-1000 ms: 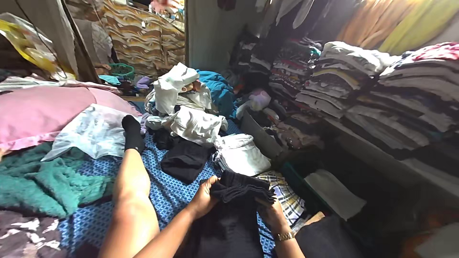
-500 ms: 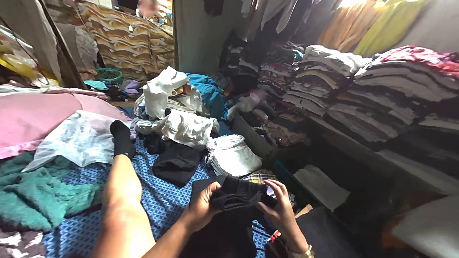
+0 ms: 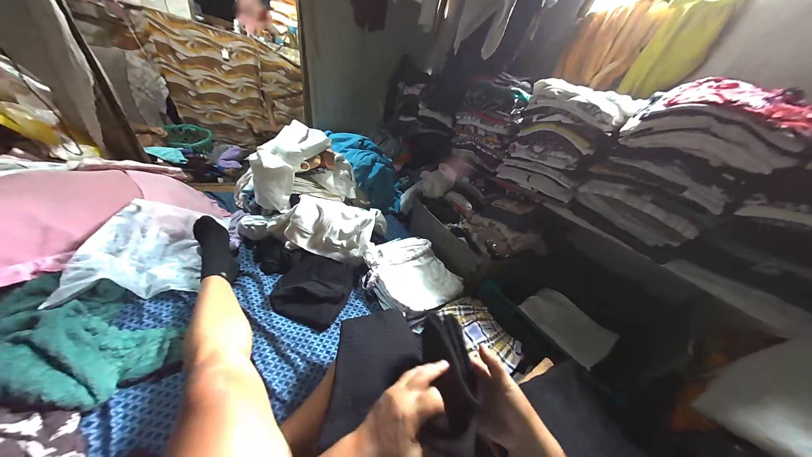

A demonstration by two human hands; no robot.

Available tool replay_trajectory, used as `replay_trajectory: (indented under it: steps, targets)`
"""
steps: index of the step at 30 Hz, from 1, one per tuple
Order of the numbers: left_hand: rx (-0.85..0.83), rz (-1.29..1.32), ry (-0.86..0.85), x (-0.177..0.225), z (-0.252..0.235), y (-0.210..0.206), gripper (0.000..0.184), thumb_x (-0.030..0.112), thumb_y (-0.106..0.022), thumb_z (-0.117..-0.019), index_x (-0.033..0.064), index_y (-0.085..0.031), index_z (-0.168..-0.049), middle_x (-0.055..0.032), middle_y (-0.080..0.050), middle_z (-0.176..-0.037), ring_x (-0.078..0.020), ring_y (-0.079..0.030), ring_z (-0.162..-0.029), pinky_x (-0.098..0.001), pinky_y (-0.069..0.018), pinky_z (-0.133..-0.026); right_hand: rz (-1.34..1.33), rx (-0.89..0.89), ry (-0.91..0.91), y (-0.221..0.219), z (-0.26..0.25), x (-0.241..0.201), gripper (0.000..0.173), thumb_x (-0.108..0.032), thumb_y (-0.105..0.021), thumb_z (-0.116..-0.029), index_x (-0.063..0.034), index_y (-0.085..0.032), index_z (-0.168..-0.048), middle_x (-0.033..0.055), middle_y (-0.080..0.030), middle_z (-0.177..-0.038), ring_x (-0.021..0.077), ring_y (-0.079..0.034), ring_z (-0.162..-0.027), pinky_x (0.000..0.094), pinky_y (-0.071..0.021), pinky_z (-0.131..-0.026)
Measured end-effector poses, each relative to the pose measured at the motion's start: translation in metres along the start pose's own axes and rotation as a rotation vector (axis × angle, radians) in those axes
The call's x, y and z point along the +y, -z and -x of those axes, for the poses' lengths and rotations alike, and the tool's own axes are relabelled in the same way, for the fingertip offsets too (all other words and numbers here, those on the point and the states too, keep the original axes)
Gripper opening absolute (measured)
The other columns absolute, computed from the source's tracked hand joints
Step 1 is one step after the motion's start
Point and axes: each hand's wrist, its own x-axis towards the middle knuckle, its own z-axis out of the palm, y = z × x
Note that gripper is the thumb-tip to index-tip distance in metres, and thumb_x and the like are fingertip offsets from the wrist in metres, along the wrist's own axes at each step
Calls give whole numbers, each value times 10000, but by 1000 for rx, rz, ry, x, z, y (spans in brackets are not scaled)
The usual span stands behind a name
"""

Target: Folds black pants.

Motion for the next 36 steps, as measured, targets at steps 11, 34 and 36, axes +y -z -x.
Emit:
replay_trajectory:
  steps: [11, 34, 36]
  targets:
    - [-334, 233, 266, -2, -26, 28, 316, 191, -685, -944, -58, -689, -1138, -189, -672, -1283, -279, -624, -1241, -437, -471, -1092, 362, 406, 46, 12, 48, -14, 166, 38, -516, -922, -46, -579, -1051, 10, -728, -778, 81, -713, -692, 281, -623, -657]
    - [-455, 299, 622, -39, -101, 43, 469, 196, -288, -1134, -31, -431, -1519, -208, -458, -1558, -261, -415, -1472, -409, -263, -1235, 127, -31, 640, -52, 40, -153, 312, -95, -431, -1002, -89, -722, -893, 17, -749, -838, 62, -720, -778, 241, -619, -703]
    - [-327, 377, 578, -37, -104, 43, 456, 135, -269, -1116, -63, -466, -1475, -221, -493, -1515, -226, -455, -1426, -355, -298, -1213, 130, -72, 680, -67, 35, -167, 305, -98, -419, -1000, -96, -707, -900, 20, -741, -833, 68, -718, -773, 248, -622, -697]
